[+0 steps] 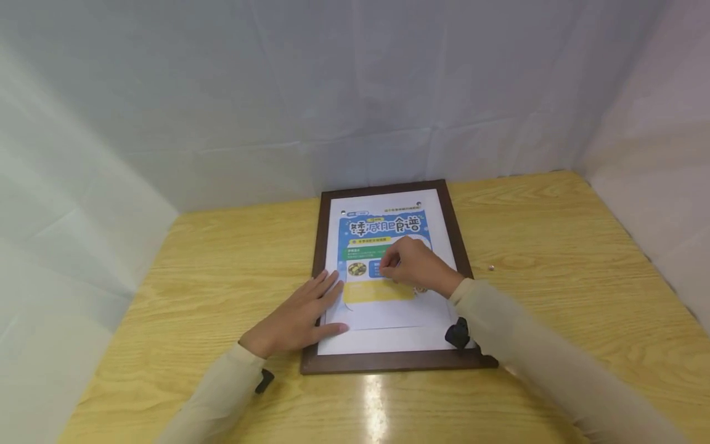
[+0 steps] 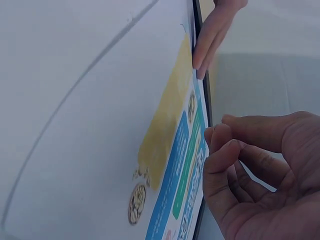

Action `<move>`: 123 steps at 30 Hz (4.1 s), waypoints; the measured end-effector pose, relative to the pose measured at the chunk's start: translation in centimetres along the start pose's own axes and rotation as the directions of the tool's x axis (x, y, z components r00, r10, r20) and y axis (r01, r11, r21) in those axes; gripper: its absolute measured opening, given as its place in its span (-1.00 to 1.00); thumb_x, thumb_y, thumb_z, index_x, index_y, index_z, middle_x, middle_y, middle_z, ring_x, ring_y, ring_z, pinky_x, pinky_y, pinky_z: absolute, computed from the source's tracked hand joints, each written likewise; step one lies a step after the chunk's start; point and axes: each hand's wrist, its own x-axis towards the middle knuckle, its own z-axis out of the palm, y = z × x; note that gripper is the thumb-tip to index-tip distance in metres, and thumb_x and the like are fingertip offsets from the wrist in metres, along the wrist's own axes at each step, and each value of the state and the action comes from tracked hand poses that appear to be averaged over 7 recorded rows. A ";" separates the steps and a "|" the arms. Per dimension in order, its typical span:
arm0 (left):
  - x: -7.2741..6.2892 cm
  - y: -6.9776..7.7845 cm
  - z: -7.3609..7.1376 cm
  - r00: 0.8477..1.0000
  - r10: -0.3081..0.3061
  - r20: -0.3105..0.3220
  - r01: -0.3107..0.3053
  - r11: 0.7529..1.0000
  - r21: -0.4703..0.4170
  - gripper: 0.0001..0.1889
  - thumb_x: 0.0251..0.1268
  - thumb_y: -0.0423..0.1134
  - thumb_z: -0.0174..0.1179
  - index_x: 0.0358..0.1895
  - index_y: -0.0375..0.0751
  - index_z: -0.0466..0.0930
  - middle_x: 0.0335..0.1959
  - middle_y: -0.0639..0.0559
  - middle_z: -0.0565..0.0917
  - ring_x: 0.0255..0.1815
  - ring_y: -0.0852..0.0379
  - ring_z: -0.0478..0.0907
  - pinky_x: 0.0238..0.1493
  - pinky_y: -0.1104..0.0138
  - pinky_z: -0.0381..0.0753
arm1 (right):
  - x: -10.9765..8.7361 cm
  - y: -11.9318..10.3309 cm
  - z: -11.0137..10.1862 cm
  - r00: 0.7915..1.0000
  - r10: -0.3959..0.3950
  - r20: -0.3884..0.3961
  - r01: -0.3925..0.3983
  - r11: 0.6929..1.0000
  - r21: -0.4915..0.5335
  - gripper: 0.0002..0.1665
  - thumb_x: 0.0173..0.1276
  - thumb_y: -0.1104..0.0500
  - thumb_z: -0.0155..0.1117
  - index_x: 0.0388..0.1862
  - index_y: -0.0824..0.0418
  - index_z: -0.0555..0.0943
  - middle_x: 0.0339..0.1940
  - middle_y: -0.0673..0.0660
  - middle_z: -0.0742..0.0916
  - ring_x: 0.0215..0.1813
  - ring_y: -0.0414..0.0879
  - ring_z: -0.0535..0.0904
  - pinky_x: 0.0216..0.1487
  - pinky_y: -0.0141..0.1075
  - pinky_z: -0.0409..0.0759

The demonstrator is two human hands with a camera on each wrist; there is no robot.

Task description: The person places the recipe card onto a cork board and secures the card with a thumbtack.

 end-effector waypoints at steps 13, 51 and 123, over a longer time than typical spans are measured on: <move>-0.1 0.0 0.1 1.000 -0.003 0.005 0.003 1.000 -0.005 -0.12 0.51 0.25 0.02 0.61 -0.30 0.01 0.66 -0.19 -0.11 0.66 -0.13 -0.29 0.62 0.05 -0.22 | 0.5 -1.4 3.2 0.995 -0.079 0.057 0.080 0.997 -0.011 -0.95 0.27 0.33 0.46 -0.28 0.26 0.79 -0.37 0.01 0.77 -0.33 -0.18 0.61 -0.23 -0.32 0.66; -0.2 -0.2 0.2 1.000 0.016 -0.020 -0.016 1.000 -0.014 -0.15 0.52 0.19 0.06 0.59 -0.34 0.05 0.65 -0.21 -0.09 0.66 -0.14 -0.27 0.62 0.02 -0.19 | 0.5 -3.0 5.7 0.978 -0.148 0.150 0.125 0.980 0.155 -0.89 0.35 0.25 0.38 -0.36 0.26 0.76 -0.58 0.00 0.71 -0.58 -0.20 0.56 -0.52 -0.38 0.56; -0.2 -0.3 -0.1 0.999 0.039 -0.009 -0.039 0.999 -0.016 -0.14 0.51 0.16 0.10 0.59 -0.34 0.02 0.64 -0.24 -0.09 0.66 -0.17 -0.28 0.62 0.02 -0.20 | 1.9 -3.9 6.8 0.962 0.105 0.253 -0.167 0.957 0.237 -0.85 0.07 0.49 0.24 -0.50 0.31 0.69 -0.55 0.14 0.73 -0.59 -0.13 0.62 -0.50 -0.31 0.69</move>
